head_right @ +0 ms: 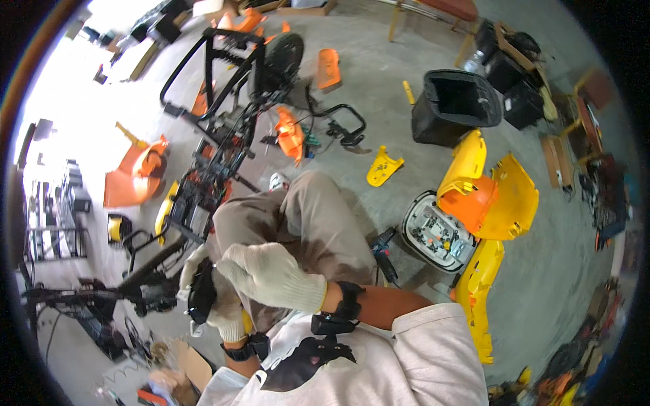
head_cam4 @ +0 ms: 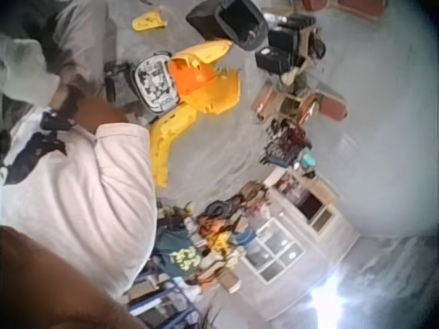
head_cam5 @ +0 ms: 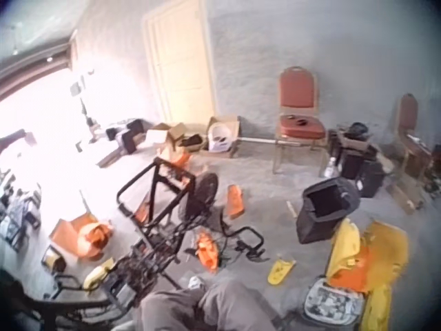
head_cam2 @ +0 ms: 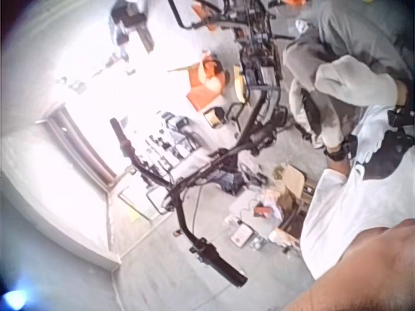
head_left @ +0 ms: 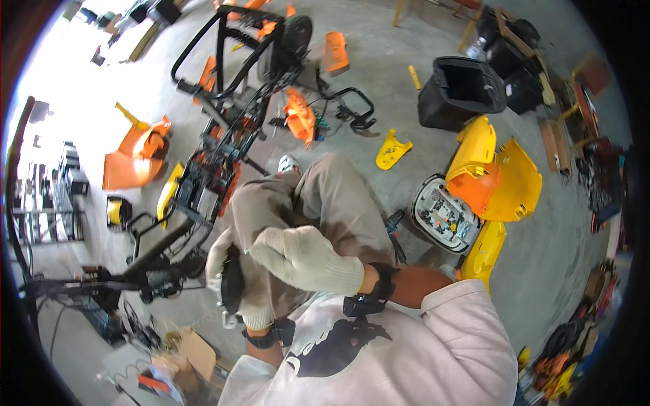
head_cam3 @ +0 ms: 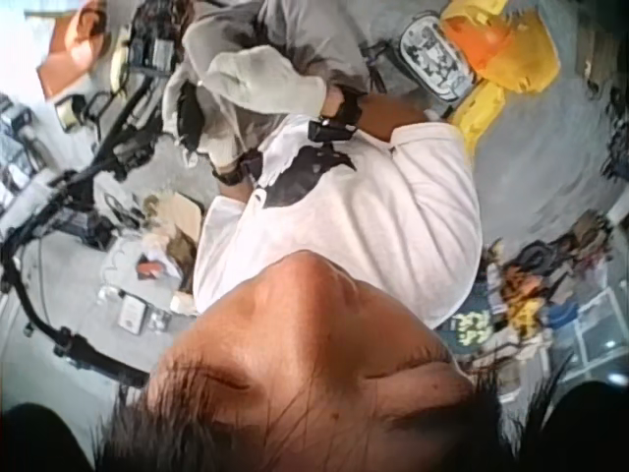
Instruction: Repairing and assembling motorcycle components, specifically focusing on the side mirrors and adjacent plastic panels.
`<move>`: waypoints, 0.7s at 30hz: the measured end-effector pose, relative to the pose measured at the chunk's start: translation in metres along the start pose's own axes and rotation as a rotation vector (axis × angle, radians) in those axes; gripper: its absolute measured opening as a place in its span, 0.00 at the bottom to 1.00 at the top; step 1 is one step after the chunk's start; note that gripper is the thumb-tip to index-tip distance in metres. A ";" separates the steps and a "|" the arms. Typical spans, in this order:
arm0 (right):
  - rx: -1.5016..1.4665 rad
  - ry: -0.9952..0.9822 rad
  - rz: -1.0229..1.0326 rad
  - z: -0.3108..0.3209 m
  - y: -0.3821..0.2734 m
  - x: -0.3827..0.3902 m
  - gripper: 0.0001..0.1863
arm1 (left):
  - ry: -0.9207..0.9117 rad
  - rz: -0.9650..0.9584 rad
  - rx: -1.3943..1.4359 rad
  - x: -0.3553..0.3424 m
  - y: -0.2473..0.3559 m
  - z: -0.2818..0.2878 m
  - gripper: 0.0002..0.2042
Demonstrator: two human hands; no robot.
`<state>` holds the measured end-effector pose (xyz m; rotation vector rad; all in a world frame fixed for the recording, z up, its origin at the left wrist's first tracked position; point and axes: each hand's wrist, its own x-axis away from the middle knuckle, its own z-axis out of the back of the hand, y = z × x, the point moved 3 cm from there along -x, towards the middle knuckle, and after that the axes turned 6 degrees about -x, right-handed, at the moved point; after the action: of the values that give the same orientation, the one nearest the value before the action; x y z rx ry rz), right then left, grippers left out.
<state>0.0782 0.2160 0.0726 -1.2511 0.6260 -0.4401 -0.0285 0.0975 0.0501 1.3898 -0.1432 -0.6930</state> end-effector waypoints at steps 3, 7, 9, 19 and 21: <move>-0.065 0.107 0.018 0.033 0.019 0.020 0.12 | 0.104 -0.190 0.017 0.001 -0.008 0.008 0.26; -0.020 0.256 -0.378 0.099 0.088 0.060 0.10 | 0.036 -0.121 0.078 -0.007 -0.027 0.019 0.28; -0.168 0.373 -0.668 0.130 0.135 0.092 0.14 | -0.002 -0.100 0.068 -0.008 -0.034 0.019 0.28; -0.202 0.796 -1.222 0.174 0.352 0.349 0.08 | 0.107 -0.248 -0.366 -0.012 -0.005 -0.005 0.23; 0.292 0.491 -1.249 0.173 0.377 0.391 0.07 | 0.103 -0.229 -0.283 -0.010 0.003 -0.010 0.22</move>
<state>0.4765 0.1987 -0.3346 -1.1280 0.0809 -1.8417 -0.0300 0.1116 0.0539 1.1751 0.1924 -0.7960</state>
